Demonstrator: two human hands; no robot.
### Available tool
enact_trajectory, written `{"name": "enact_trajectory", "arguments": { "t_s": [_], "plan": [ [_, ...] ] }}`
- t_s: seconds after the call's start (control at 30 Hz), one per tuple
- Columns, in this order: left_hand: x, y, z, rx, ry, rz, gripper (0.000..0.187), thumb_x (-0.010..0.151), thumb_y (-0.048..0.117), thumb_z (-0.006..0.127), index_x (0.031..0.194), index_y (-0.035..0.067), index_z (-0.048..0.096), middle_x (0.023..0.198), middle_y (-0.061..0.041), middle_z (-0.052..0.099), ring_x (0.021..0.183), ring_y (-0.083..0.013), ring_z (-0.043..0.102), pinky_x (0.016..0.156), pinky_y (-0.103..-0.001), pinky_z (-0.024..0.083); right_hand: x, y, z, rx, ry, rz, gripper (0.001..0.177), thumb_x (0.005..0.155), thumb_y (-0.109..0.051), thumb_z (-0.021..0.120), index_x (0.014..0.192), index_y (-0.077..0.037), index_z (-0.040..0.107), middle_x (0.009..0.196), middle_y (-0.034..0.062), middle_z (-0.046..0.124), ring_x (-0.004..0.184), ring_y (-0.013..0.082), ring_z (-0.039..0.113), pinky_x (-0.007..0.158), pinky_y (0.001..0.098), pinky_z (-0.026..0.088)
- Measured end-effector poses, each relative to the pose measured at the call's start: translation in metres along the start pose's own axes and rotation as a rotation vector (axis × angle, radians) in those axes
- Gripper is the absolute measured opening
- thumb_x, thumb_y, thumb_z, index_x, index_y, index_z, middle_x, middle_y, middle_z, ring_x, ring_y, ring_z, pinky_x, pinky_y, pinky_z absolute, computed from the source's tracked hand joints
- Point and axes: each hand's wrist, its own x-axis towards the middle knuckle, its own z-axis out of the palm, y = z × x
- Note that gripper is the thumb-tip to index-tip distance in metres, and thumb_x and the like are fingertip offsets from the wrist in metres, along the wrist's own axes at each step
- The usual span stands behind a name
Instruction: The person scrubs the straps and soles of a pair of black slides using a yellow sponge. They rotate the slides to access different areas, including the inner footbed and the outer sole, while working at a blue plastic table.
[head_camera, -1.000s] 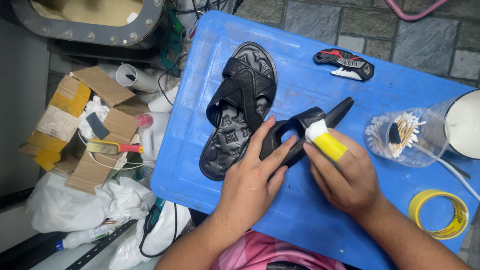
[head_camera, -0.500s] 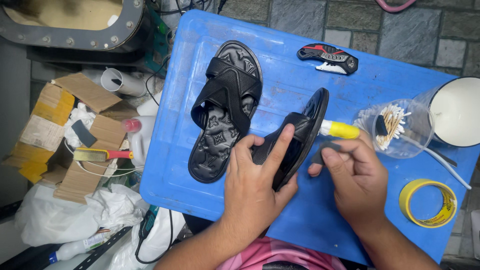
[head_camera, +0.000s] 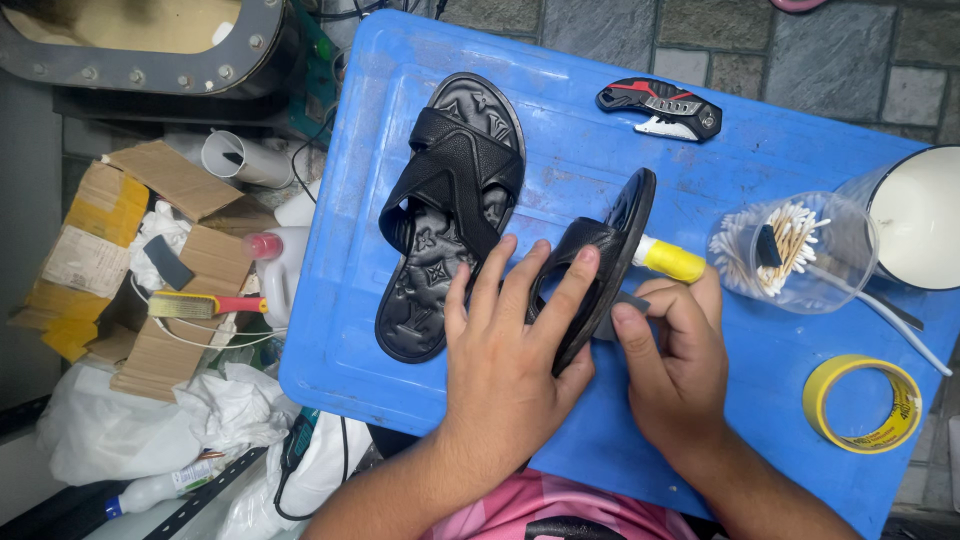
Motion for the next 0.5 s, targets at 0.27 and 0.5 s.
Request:
{"name": "enact_trajectory", "arguments": {
  "t_s": [0.27,0.5],
  "plan": [
    [0.008,-0.003,0.010,-0.118,0.052,0.045,0.081,0.078,0.016,0.078,0.153,0.015,0.046,0.153,-0.019,0.050,0.138,-0.0339,0.053,0.115,-0.049,0.038,0.015,-0.005,0.001,-0.117,0.026,-0.081,0.012,0.106,-0.011,0.061,0.100,-0.003,0.054,0.114,0.0120,0.050,0.108,0.0228,0.047,0.098,0.0328,0.041],
    [0.011,-0.005,0.004,-0.108,0.030,0.044,0.084,0.081,0.018,0.077,0.157,0.026,0.044,0.147,-0.019,0.053,0.130,-0.0340,0.056,0.108,-0.048,0.039,0.015,-0.008,0.005,-0.250,0.021,-0.151,0.014,0.101,-0.014,0.064,0.103,-0.003,0.055,0.124,0.0210,0.046,0.113,0.0301,0.046,0.102,0.0411,0.040]
  ]
}}
